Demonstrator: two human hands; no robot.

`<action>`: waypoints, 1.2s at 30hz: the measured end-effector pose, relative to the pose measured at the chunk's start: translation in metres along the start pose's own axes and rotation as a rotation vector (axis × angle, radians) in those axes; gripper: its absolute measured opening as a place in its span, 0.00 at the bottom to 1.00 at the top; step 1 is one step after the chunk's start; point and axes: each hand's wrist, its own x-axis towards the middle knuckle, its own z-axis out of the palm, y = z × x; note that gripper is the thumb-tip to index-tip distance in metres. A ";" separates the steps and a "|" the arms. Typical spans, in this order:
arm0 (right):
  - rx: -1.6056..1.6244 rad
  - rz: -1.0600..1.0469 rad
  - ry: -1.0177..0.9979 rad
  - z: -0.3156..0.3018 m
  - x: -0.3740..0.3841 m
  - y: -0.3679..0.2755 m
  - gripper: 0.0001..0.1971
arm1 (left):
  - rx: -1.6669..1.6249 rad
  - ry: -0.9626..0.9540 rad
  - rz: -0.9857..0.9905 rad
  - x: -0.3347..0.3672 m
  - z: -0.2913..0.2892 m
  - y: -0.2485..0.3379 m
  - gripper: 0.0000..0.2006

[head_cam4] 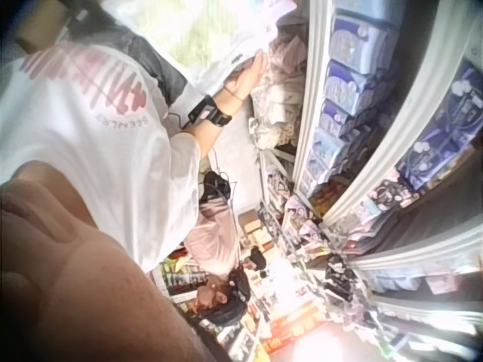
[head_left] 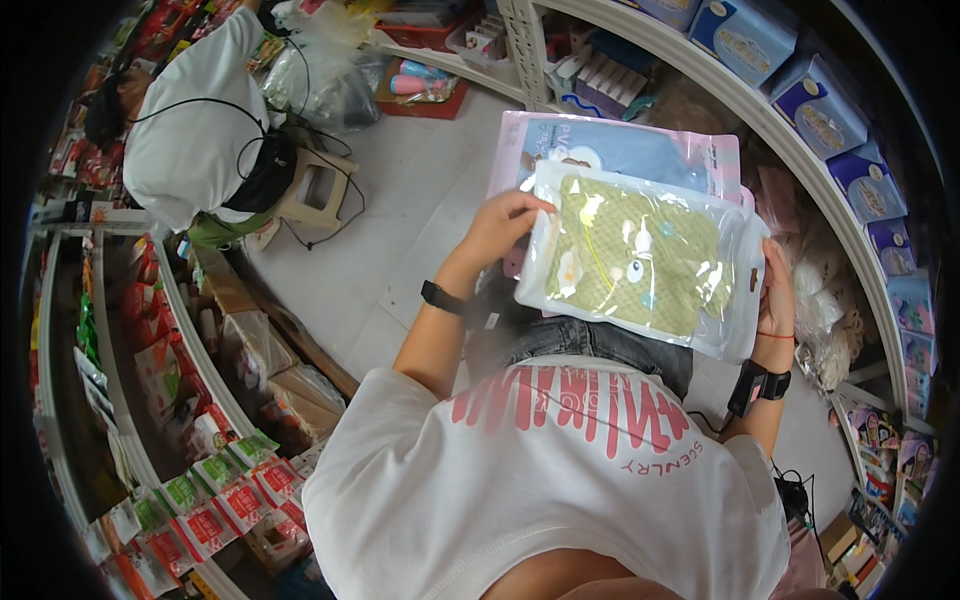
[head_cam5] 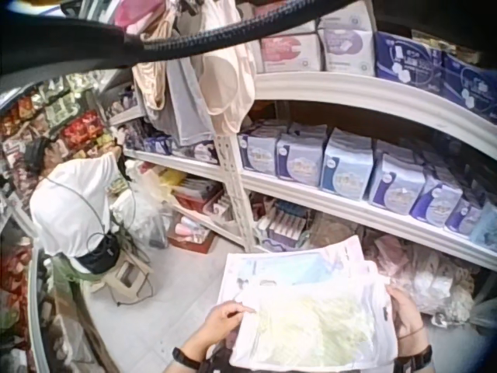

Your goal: The person sorts items including packaged hot water bags and boxed beauty products by picking them up from the floor area, turning them over, and placing them into groups on their lap or nearby surfaces.

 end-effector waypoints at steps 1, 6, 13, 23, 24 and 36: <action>0.048 -0.006 -0.010 0.005 -0.004 -0.004 0.08 | 0.002 0.071 0.090 0.003 0.000 -0.001 0.08; 0.300 0.052 -0.017 0.018 0.005 -0.013 0.14 | -0.301 0.289 0.354 0.021 -0.004 -0.027 0.10; -0.179 -0.215 -0.041 0.003 0.014 0.010 0.18 | -0.691 0.275 0.140 0.015 -0.005 0.008 0.04; -1.446 -0.850 -0.051 0.018 -0.015 -0.010 0.32 | -0.812 0.395 0.025 0.015 -0.009 -0.016 0.04; -1.435 -0.835 -0.105 0.022 -0.022 -0.015 0.31 | -0.824 0.390 0.037 0.015 -0.011 -0.020 0.04; -0.679 -0.333 -0.031 0.012 -0.003 -0.006 0.10 | -0.471 0.224 -0.036 0.001 -0.019 0.011 0.08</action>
